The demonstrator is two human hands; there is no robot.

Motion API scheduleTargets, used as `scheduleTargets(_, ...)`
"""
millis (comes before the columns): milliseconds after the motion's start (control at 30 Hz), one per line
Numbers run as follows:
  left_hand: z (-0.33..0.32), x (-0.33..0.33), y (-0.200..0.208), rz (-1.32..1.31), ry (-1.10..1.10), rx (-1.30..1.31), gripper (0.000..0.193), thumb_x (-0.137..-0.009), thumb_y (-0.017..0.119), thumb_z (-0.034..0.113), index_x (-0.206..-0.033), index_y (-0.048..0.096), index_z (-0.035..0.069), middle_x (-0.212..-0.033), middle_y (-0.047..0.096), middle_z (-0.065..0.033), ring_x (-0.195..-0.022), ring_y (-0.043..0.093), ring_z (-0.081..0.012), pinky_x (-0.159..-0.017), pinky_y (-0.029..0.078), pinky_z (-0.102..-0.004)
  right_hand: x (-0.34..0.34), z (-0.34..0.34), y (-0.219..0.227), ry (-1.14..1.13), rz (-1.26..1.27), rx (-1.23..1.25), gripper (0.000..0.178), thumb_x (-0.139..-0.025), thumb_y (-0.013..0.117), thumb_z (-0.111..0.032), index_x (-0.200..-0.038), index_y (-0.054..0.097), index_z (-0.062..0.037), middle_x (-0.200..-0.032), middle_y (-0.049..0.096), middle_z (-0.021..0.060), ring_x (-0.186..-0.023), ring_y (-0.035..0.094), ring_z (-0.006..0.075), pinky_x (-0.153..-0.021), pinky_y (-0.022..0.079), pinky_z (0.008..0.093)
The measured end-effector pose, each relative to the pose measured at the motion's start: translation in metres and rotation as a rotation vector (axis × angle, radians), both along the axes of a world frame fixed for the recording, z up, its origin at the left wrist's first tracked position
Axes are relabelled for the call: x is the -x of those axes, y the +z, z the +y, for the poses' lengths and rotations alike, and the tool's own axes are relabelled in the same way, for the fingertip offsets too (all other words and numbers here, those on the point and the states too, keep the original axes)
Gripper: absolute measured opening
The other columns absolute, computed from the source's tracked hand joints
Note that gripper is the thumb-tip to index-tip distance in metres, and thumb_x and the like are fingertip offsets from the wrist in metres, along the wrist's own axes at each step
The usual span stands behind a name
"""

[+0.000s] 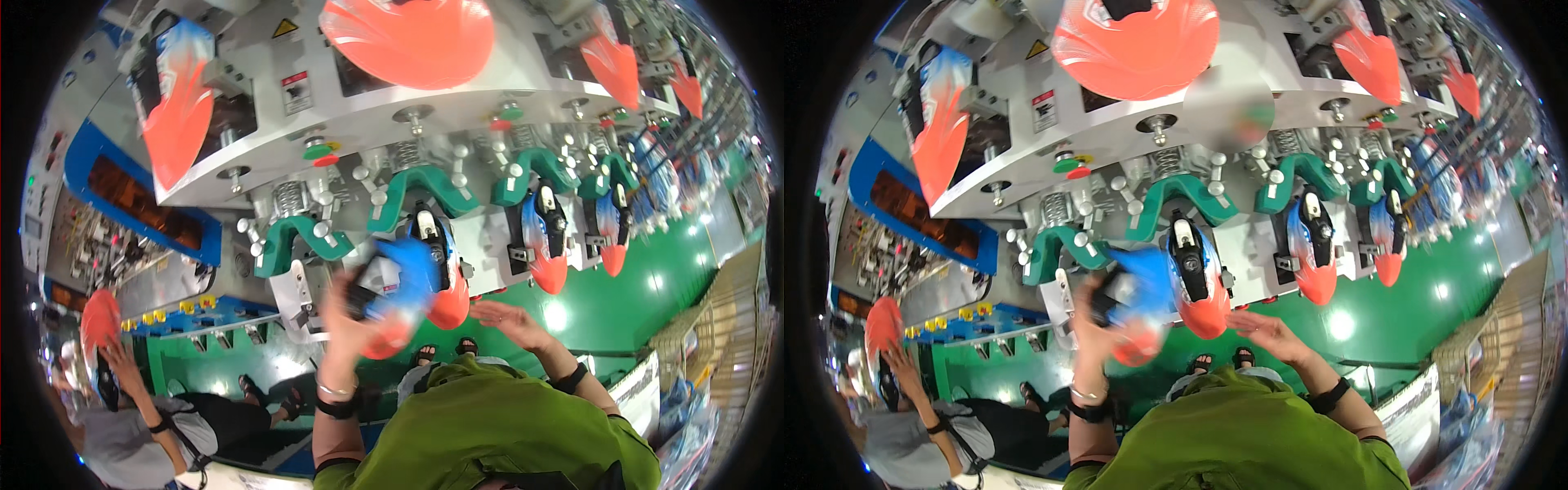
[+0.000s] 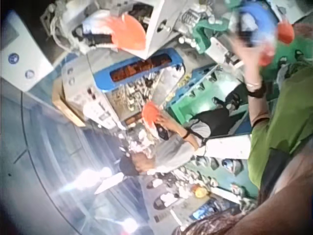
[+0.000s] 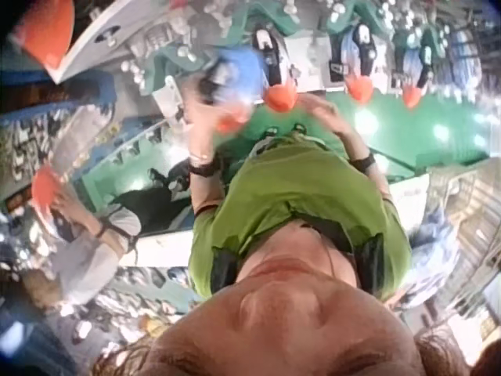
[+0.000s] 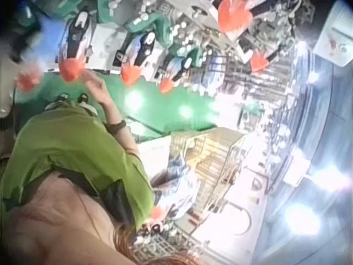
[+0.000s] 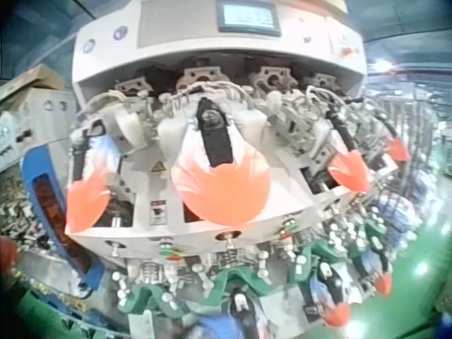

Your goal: Operating a shoe lasting machine and assembling shoe components on a factory floor.

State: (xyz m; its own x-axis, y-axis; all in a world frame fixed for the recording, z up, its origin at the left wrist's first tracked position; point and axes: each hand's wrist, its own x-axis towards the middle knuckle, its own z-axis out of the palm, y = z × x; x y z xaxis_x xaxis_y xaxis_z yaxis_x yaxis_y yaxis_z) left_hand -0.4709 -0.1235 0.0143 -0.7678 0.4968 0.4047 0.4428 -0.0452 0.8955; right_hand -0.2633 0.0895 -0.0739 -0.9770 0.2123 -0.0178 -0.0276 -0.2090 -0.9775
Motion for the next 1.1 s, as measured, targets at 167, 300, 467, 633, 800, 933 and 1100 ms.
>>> scheduleTargets(167,0.031,-0.055,-0.034,0.143,-0.909,0.323,0.080,-0.056,0.078,0.015,-0.126,0.040,0.002,-0.114,0.052,-0.0176,-0.111,0.046,-0.0344,-0.098,0.031,-0.0435,-0.029,-0.025,0.056,0.039,-0.271,0.551,0.051,-0.077,0.067,-0.019,-0.118,0.045,0.0012,-0.103,0.059,0.0096,-0.098,0.055,0.0205,-0.086,0.044,0.0338)
scheduleTargets(300,0.059,0.006,-0.048,0.758,-0.815,0.489,0.074,-0.056,0.071,0.009,-0.124,0.043,0.004,-0.121,0.044,-0.0196,-0.119,0.037,-0.0346,-0.097,0.029,-0.0457,-0.096,-0.011,0.051,0.154,-0.230,0.093,0.040,-0.076,0.067,-0.014,-0.109,0.052,0.0034,-0.095,0.060,0.0057,-0.087,0.053,0.0126,-0.078,0.044,0.0275)
scheduleTargets(467,0.123,0.081,-0.077,1.477,-0.708,0.578,0.048,-0.067,0.059,0.011,-0.115,0.051,0.010,-0.123,0.044,-0.0211,-0.121,0.037,-0.0328,-0.104,0.025,-0.0408,-0.117,-0.025,0.054,-0.391,-0.188,0.451,0.043,-0.077,0.066,-0.018,-0.112,0.051,0.0022,-0.099,0.060,0.0067,-0.087,0.056,0.0152,-0.081,0.043,0.0265)
scheduleTargets(633,0.163,0.066,0.010,1.165,-0.749,0.688,0.049,-0.055,0.074,0.012,-0.100,0.055,0.009,-0.091,0.059,-0.0146,-0.090,0.056,-0.0293,-0.083,0.043,-0.0392,-0.123,-0.031,0.018,-1.152,-0.477,0.079,0.036,-0.079,0.066,-0.027,-0.102,0.058,-0.0003,-0.087,0.061,0.0052,-0.076,0.056,0.0120,-0.071,0.045,0.0256)
scheduleTargets(800,0.196,-0.018,0.034,0.408,-0.812,0.828,0.068,-0.052,0.081,0.041,-0.102,0.055,0.004,-0.093,0.063,-0.0167,-0.088,0.061,-0.0267,-0.076,0.048,-0.0356,-0.092,-0.033,0.050,-0.923,0.086,-0.556,0.066,-0.064,0.078,-0.028,-0.119,0.049,-0.0065,-0.124,0.046,0.0075,-0.112,0.044,0.0208,-0.096,0.033,0.0363)
scheduleTargets(933,0.228,-0.105,-0.026,-0.076,-1.255,0.649,0.067,-0.076,0.065,0.042,-0.117,0.044,-0.006,-0.101,0.058,-0.0151,-0.096,0.055,-0.0227,-0.083,0.043,-0.0319,-0.096,-0.029,0.050,-0.927,-0.014,-0.532,0.070,-0.062,0.081,-0.028,-0.118,0.048,-0.0012,-0.118,0.049,0.0134,-0.111,0.046,0.0215,-0.096,0.034,0.0365)
scheduleTargets(1100,0.321,-0.131,-0.022,0.430,-1.206,0.841,0.061,-0.073,0.065,0.042,-0.114,0.046,0.001,-0.097,0.059,-0.0166,-0.093,0.057,-0.0255,-0.083,0.044,-0.0403,-0.189,0.021,0.052,-1.035,0.021,-0.159,0.050,-0.066,0.077,-0.009,-0.109,0.053,0.0002,-0.102,0.060,0.0052,-0.093,0.054,0.0108,-0.084,0.043,0.0283)
